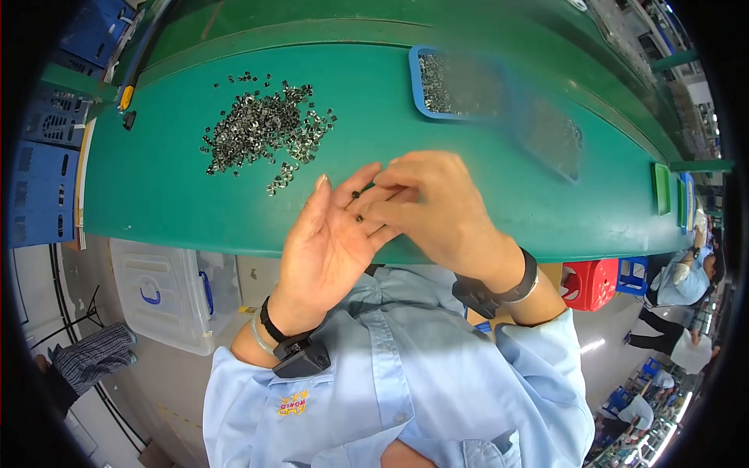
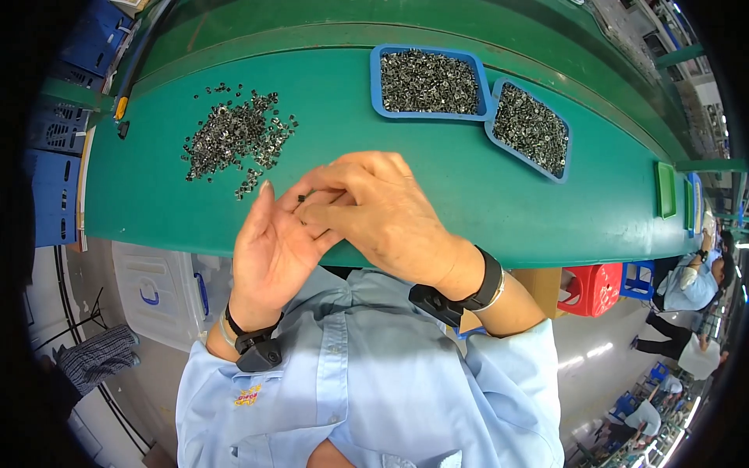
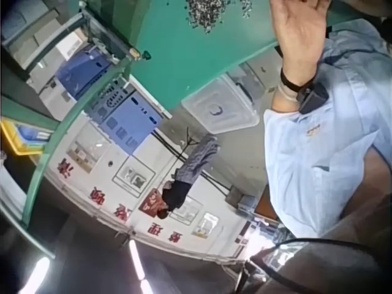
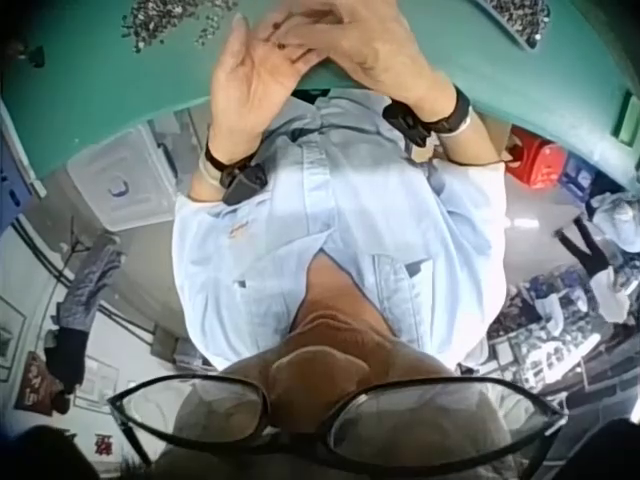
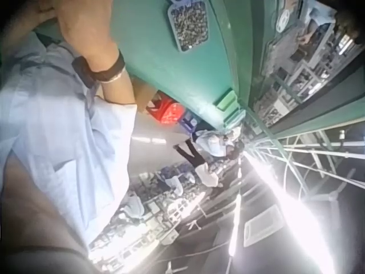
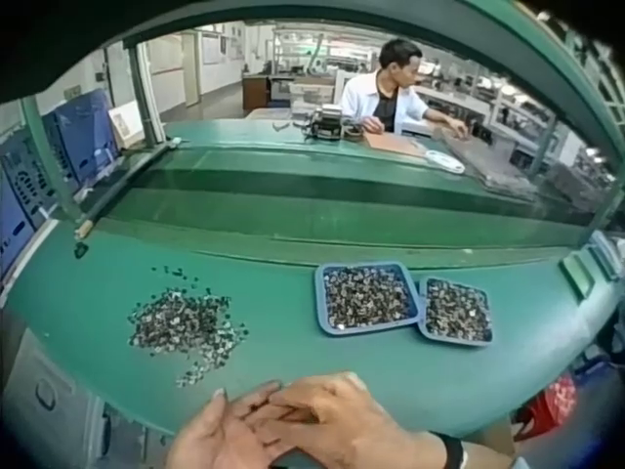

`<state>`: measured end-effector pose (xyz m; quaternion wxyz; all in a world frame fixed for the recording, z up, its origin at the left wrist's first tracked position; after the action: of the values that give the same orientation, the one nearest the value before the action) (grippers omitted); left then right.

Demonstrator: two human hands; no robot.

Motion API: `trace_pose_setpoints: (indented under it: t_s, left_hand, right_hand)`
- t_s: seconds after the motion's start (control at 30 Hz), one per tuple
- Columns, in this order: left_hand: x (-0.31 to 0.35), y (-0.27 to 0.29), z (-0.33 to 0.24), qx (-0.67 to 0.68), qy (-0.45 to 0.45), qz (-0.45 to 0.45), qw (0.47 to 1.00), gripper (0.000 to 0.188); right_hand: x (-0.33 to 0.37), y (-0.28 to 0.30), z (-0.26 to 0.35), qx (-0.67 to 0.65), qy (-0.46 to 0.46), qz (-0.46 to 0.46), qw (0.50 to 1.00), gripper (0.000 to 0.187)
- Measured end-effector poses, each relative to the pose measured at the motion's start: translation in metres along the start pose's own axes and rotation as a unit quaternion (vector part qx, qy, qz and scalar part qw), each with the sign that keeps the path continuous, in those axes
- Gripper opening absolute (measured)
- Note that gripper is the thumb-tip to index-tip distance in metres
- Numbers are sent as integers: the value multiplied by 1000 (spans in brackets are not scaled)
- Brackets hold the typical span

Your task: Assemble small metal components on a factory production line.

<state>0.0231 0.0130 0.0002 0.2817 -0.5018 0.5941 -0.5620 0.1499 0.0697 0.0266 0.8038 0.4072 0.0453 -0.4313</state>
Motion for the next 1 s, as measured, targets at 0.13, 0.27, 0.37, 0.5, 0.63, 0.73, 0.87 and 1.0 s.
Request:
trace_pose_setpoints:
  t_s: [0.13, 0.27, 0.37, 0.5, 0.63, 0.73, 0.87, 1.0]
  left_hand:
    - [1, 1, 3, 2, 7, 4, 1000, 53]
    - [-1, 7, 8, -8, 20, 22, 1000, 54]
    - [-3, 3, 9, -17, 27, 19, 999, 53]
    - [-3, 5, 11, -27, 32, 24, 999, 46]
    - [0, 5, 8, -98, 2, -16, 995, 34]
    - [-1, 5, 8, -137, -18, -27, 990, 27]
    - [-4, 5, 9, -164, -38, -16, 986, 18]
    - [-4, 5, 9, -204, -54, -30, 977, 13]
  right_hand:
    - [-1, -1, 7, 9, -59, 15, 998, 18]
    - [13, -5, -3, 97, -17, 160, 982, 20]
    - [12, -3, -6, 88, 4, 168, 982, 17]
    - [15, -1, -16, 68, -4, 136, 988, 15]
    - [18, 10, -18, -1, -28, -6, 1000, 15]
    - [27, 12, -14, -47, -56, -86, 994, 16]
    - [36, 8, -10, -98, -103, -125, 982, 16]
    - [41, 3, -5, -128, -121, -135, 975, 16]
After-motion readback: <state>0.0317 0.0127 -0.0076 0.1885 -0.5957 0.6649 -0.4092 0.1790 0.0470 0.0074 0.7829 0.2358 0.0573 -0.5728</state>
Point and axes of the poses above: each hand's wrist, its own x-axis away from the middle knuckle, its own y-axis out of the back of the hand, z = x × y, the point moved 3 cm from there along -x, towards the middle knuckle, and after that the axes turned 2 degrees about x, right-handed, at the moved point
